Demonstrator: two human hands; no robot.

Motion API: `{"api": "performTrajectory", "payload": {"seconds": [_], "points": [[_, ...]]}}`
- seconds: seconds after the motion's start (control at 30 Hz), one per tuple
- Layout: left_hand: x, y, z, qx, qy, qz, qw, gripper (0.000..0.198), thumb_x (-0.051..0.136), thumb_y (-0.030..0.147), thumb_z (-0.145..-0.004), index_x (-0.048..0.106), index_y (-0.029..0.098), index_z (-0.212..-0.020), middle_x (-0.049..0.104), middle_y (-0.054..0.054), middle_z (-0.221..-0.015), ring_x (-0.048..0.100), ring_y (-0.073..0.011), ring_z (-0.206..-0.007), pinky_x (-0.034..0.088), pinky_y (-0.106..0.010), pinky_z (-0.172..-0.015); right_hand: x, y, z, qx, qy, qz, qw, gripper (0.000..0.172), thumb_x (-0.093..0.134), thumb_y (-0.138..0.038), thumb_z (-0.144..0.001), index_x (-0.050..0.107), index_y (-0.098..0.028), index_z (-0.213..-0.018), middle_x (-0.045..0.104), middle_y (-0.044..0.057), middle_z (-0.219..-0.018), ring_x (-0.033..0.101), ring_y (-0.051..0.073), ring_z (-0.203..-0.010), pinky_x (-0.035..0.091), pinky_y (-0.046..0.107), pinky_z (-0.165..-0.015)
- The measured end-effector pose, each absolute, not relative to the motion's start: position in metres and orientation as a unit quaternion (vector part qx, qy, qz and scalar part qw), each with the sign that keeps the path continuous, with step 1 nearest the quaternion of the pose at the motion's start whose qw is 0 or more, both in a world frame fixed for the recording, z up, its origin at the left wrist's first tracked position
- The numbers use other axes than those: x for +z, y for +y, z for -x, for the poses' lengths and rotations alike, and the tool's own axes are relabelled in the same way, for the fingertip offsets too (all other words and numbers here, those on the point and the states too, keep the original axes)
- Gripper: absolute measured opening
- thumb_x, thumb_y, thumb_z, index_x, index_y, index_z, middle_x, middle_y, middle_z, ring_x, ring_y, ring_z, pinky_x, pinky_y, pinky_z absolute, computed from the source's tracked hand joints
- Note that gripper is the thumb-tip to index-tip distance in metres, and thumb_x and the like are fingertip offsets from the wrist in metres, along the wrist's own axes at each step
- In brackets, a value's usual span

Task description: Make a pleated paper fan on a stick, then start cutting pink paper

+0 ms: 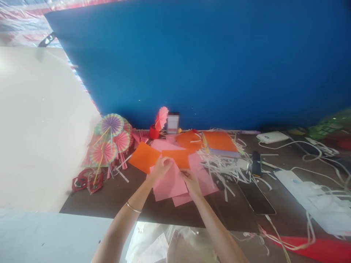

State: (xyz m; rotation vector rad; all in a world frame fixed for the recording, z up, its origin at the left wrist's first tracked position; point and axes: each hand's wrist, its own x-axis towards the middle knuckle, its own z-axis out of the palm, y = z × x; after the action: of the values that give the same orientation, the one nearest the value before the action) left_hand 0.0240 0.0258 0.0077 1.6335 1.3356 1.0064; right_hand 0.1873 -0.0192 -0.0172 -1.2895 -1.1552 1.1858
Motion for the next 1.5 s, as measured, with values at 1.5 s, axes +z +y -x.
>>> {"api": "performTrajectory", "payload": {"seconds": [1.5], "points": [[-0.031, 0.063, 0.008, 0.536, 0.507, -0.52, 0.43, 0.047, 0.065, 0.035, -0.069, 0.057, 0.015, -0.111, 0.058, -0.013, -0.121, 0.051, -0.0248, -0.116, 0.04, -0.037, -0.099, -0.004, 0.031, -0.226, 0.428, -0.532, 0.537, 0.495, 0.027, 0.058, -0.043, -0.073, 0.061, -0.018, -0.081, 0.065, 0.003, -0.072, 0.059, 0.016, -0.066, 0.045, 0.029, -0.065]]}}
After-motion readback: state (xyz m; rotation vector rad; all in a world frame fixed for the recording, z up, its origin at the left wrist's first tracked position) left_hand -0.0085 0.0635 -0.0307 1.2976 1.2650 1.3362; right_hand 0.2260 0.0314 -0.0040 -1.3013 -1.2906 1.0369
